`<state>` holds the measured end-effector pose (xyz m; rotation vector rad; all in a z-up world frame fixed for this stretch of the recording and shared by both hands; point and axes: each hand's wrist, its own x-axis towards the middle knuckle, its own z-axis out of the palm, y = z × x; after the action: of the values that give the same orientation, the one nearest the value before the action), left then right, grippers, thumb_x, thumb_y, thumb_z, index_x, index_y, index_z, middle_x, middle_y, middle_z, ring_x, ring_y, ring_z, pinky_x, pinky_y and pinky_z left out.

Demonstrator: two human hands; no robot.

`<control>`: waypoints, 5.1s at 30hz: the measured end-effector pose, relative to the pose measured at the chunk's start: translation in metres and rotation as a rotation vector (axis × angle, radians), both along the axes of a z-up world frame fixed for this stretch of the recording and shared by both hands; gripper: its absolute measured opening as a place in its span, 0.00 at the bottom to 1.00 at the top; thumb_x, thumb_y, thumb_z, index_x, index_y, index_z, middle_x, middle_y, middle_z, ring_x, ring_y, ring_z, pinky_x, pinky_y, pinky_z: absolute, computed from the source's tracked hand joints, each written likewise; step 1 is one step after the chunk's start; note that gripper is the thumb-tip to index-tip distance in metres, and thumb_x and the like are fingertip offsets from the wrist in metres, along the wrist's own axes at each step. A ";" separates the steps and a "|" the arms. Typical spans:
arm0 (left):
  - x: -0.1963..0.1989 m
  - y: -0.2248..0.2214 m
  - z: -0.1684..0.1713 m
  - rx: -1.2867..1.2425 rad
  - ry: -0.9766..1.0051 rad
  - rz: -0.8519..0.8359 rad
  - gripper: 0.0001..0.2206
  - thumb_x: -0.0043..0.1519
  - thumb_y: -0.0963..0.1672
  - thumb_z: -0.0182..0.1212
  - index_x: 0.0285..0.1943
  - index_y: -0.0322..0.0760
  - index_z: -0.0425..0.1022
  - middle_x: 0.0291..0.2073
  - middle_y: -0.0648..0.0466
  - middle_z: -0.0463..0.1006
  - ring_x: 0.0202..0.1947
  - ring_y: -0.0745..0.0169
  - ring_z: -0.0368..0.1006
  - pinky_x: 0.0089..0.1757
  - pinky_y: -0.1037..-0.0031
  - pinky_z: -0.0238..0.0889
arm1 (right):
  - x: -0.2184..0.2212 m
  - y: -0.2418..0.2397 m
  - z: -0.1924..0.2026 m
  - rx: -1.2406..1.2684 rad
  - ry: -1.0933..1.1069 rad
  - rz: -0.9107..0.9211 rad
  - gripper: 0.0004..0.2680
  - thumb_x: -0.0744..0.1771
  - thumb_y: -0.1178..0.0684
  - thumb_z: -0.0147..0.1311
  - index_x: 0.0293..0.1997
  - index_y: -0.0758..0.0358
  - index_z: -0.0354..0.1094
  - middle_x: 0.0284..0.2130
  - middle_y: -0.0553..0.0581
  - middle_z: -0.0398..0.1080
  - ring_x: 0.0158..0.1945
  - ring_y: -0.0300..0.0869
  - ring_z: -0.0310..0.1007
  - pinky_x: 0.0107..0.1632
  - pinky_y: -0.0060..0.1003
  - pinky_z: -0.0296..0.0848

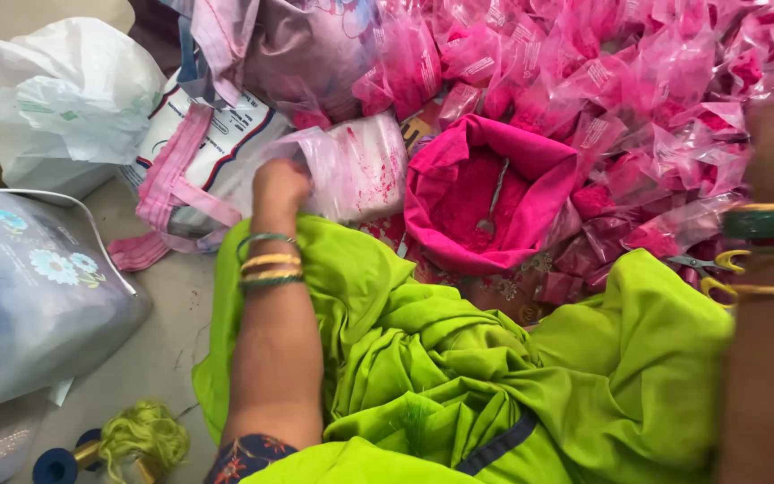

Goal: The person packages pink powder into small plastic bags using a spoon.

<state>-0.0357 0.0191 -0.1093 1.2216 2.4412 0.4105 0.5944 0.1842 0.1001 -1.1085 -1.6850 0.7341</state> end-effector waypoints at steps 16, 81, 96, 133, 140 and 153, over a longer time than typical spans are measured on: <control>-0.006 0.054 -0.080 -0.068 -0.346 0.301 0.11 0.55 0.46 0.68 0.38 0.33 0.82 0.34 0.43 0.82 0.33 0.47 0.78 0.35 0.55 0.68 | -0.199 -0.091 -0.008 -0.077 -0.260 0.029 0.04 0.68 0.58 0.58 0.46 0.66 0.76 0.30 0.57 0.77 0.33 0.38 0.78 0.36 0.35 0.75; 0.190 0.002 0.092 0.478 -1.742 -0.111 0.06 0.64 0.45 0.64 0.44 0.41 0.80 0.29 0.65 0.76 0.26 0.80 0.65 0.30 0.85 0.57 | -0.251 -0.118 -0.003 0.295 -0.313 0.516 0.16 0.65 0.66 0.56 0.59 0.58 0.73 0.61 0.66 0.63 0.63 0.54 0.66 0.61 0.45 0.72; 0.179 -0.002 0.103 0.383 -1.714 -0.360 0.07 0.65 0.43 0.69 0.36 0.40 0.75 0.28 0.64 0.74 0.26 0.80 0.64 0.29 0.85 0.57 | -0.242 -0.122 0.031 0.468 -0.493 0.752 0.06 0.62 0.57 0.61 0.39 0.57 0.73 0.45 0.55 0.70 0.48 0.51 0.70 0.48 0.44 0.74; 0.205 -0.015 0.135 0.575 -0.779 -0.703 0.34 0.54 0.37 0.68 0.72 0.46 0.62 0.43 0.51 0.77 0.43 0.60 0.78 0.46 0.70 0.74 | -0.215 -0.117 0.027 -0.156 -0.383 0.922 0.12 0.63 0.61 0.59 0.51 0.63 0.72 0.40 0.59 0.77 0.42 0.47 0.79 0.46 0.38 0.76; 0.202 -0.010 0.128 0.575 -0.829 -0.700 0.37 0.50 0.35 0.68 0.71 0.45 0.61 0.40 0.55 0.72 0.40 0.69 0.73 0.44 0.76 0.71 | -0.181 -0.089 0.004 -0.397 -0.056 0.530 0.05 0.68 0.61 0.59 0.48 0.67 0.75 0.35 0.52 0.76 0.38 0.29 0.74 0.41 0.27 0.75; 0.201 -0.008 0.124 0.581 -0.868 -0.673 0.37 0.51 0.35 0.67 0.71 0.45 0.60 0.35 0.57 0.70 0.36 0.71 0.70 0.41 0.78 0.68 | -0.218 -0.049 -0.097 -0.421 -0.786 -0.182 0.14 0.63 0.40 0.66 0.43 0.60 0.79 0.29 0.64 0.77 0.36 0.54 0.79 0.44 0.49 0.77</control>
<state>0.1652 0.0113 0.0144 1.5421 1.1257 1.1755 0.3764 0.1356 0.0035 -2.0066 -2.0676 0.5794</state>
